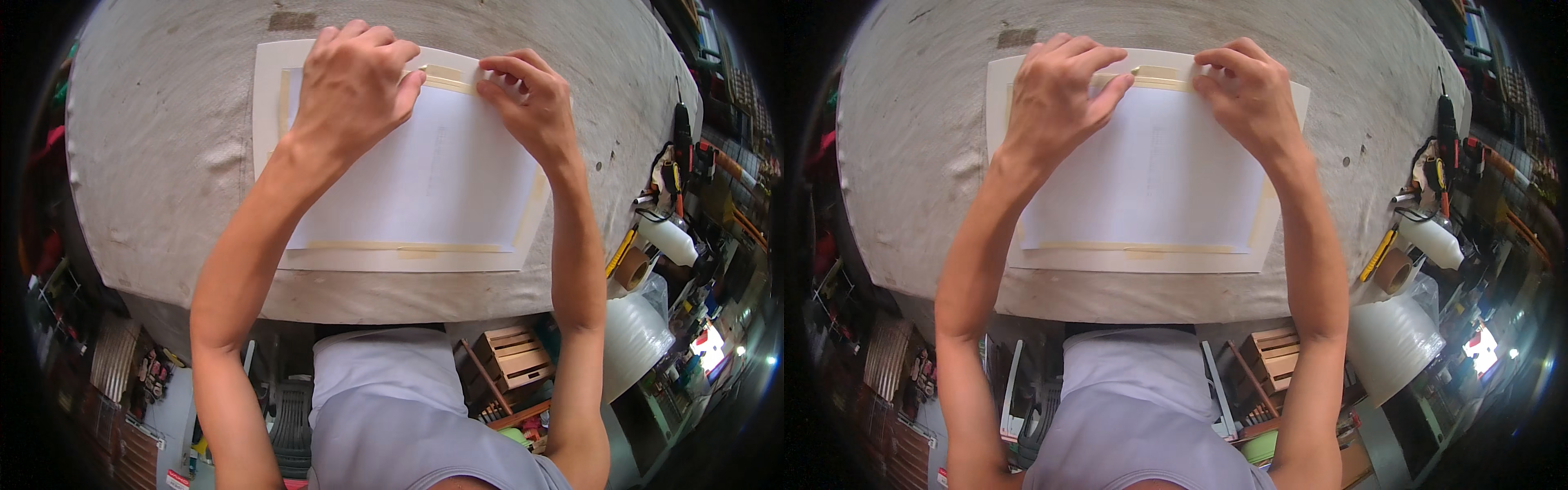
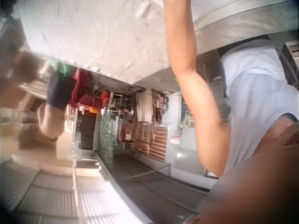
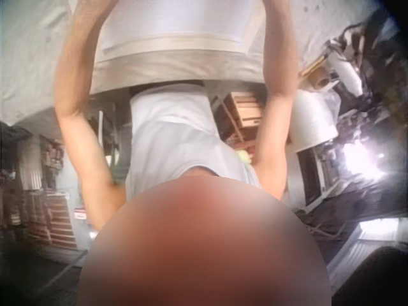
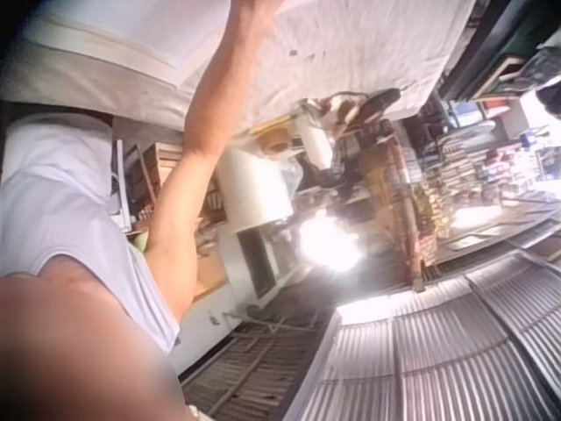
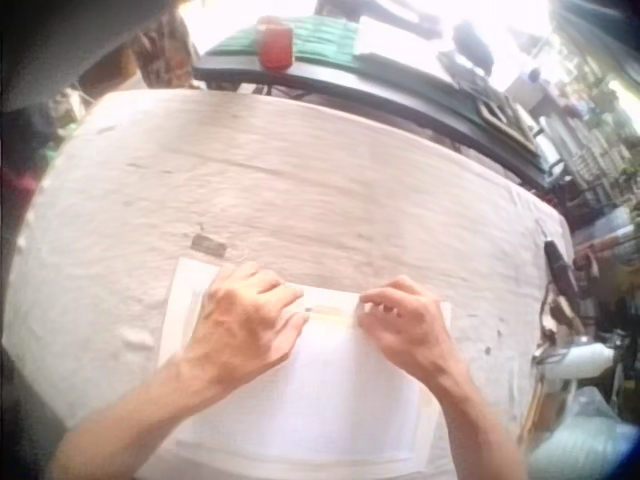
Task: The person moves a framed picture, then places a black-and-white photo with a red scooter into a black frame. They apply masking tape to a white mat board, measure the frame with a tape measure, and place the photo and mat into the frame.
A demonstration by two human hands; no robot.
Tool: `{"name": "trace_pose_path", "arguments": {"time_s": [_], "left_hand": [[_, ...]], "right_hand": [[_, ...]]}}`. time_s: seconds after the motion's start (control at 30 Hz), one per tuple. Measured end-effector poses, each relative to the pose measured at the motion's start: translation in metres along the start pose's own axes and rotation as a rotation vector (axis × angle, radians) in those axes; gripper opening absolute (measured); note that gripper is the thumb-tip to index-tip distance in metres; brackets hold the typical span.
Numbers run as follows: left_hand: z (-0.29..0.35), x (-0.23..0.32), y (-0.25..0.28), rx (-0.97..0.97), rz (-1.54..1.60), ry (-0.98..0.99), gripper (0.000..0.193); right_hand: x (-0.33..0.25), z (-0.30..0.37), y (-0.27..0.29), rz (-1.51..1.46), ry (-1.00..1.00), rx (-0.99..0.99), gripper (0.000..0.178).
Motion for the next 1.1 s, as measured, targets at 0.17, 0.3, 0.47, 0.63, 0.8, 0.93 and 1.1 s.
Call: {"name": "trace_pose_path", "arguments": {"time_s": [0.17,0.3,0.47,0.63,0.8,0.93,1.1], "left_hand": [[-0.012,0.01,-0.02,-0.125,-0.131,-0.052,0.013],[-0.015,0.011,-0.025,-0.158,-0.223,-0.14,0.013],[-0.019,0.006,-0.029,-0.214,-0.184,-0.192,0.01],[-0.011,-0.008,-0.029,-0.098,-0.004,-0.287,0.008],[-0.006,-0.009,-0.027,-0.041,0.068,-0.324,0.008],[-0.006,-0.011,-0.024,-0.063,0.174,-0.225,0.01],[-0.008,-0.006,-0.025,-0.022,0.119,-0.228,0.011]], "right_hand": [[0.008,0.002,-0.004,-0.044,0.005,0.033,0.017],[0.011,0.004,-0.009,-0.056,0.056,0.08,0.017],[0.014,0.006,-0.012,0.0,0.112,0.142,0.017],[0.013,0.007,-0.018,0.043,0.145,0.194,0.018],[0.005,0.011,-0.023,0.104,0.149,0.218,0.021],[0.005,0.01,-0.024,0.109,0.125,0.195,0.022],[0.002,0.005,-0.021,0.064,0.128,0.157,0.022]]}}
Point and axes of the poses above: each hand's wrist, its own z-axis away from the middle knuckle, its own y-axis out of the back of the hand, x = y × z, the point moved 2 cm from there along -z, towards the middle knuckle, and after that the axes turned 4 degrees about -y, right-handed, at the moved point
